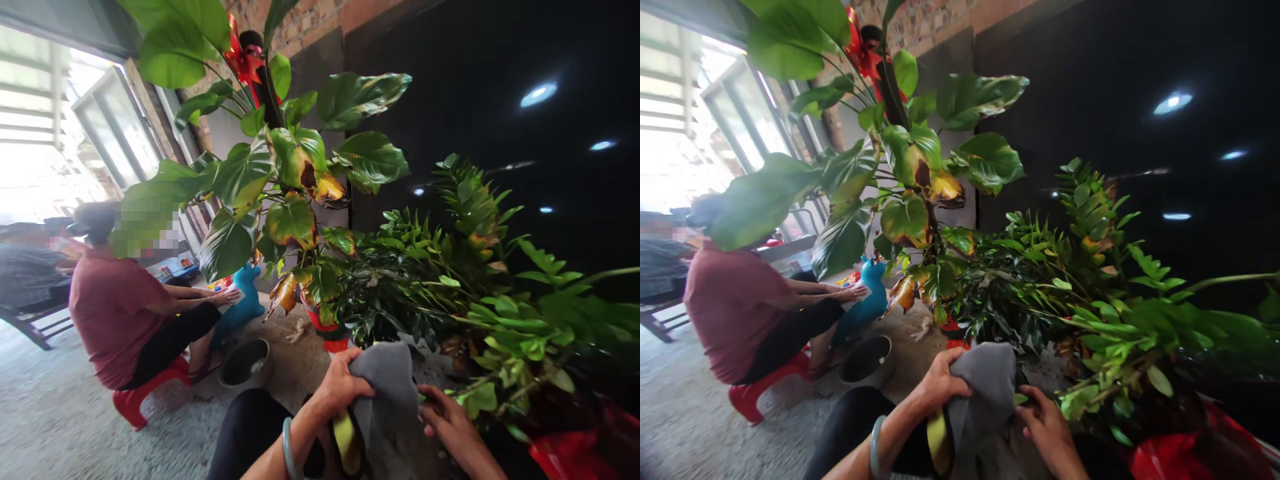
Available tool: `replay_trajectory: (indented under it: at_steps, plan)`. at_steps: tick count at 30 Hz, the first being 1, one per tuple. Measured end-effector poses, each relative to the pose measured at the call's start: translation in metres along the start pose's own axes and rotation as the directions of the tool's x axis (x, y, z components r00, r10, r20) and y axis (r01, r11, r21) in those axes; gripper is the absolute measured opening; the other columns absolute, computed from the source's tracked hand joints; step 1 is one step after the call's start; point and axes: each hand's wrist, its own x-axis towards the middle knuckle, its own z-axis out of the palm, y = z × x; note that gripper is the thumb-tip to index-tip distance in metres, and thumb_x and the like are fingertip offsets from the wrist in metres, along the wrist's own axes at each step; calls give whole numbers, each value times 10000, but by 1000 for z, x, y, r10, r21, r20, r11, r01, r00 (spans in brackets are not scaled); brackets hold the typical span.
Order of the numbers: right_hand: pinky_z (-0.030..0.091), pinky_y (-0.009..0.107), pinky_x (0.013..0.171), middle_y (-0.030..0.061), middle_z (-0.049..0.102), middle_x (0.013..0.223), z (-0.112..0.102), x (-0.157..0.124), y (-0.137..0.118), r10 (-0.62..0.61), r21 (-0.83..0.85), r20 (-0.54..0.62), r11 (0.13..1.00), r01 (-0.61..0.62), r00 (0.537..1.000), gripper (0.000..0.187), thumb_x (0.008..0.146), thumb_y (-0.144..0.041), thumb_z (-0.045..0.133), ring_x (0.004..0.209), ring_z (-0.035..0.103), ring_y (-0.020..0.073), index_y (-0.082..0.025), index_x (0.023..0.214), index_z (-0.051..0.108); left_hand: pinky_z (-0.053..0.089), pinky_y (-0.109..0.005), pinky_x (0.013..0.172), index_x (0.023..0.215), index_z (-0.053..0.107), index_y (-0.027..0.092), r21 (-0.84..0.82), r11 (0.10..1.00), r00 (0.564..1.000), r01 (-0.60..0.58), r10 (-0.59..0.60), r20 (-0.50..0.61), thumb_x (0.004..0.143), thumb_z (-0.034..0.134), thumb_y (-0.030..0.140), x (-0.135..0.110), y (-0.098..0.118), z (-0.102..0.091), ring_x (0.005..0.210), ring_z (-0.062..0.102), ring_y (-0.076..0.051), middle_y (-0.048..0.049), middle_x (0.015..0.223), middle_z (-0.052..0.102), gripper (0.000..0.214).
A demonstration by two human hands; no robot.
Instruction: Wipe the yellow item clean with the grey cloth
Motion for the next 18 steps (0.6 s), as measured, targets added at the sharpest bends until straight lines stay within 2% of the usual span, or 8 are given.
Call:
replay_trajectory:
  at_steps: [2,6,9,11,15,18]
  plan:
    - [447,311,468,-28,508,513,-1,0,0,14,10,6,1000,-15,1000,428,518,-443,568,491,529,178,-195,854,664,277,-222,508,591,608,158,23,1000,1000,-1,0,18,334,654,68,0,-3,-1,533,396,-105,69,490,497,276]
    - [443,300,465,-49,470,493,-2,2,7,-4,-5,0,1000,4,1000,433,545,-458,574,456,499,158,-202,881,672,346,-244,555,713,631,161,-244,970,1000,12,-13,-2,385,623,152,1,12,-6,570,474,-142,41,540,563,329]
    - [425,295,448,-60,425,462,-1,5,13,-15,-14,0,1000,15,1000,436,539,-469,576,433,474,155,-207,873,674,363,-248,572,752,628,163,-322,947,999,-17,5,-39,375,606,152,3,23,-9,582,494,-147,36,556,578,377]
    - [422,295,449,-53,441,473,1,6,14,-10,-12,-14,1000,10,1000,434,550,-470,562,439,476,156,-210,879,670,351,-244,554,725,620,165,-277,961,998,-14,-2,-60,374,607,152,3,18,-8,565,480,-143,42,535,566,351]
    - [428,299,457,-26,505,517,0,4,9,7,-32,-15,999,-7,1000,429,550,-458,559,489,518,177,-203,881,659,291,-234,504,579,583,166,-33,999,999,26,-27,-29,340,635,104,3,-3,-5,516,409,-114,65,463,499,253]
    - [434,303,459,-16,521,543,-2,2,6,3,-4,5,1000,-3,1000,423,538,-452,581,514,538,187,-199,869,658,296,-239,506,573,589,166,-38,999,999,38,-38,-14,349,638,109,3,-3,-4,517,411,-116,62,469,505,236]
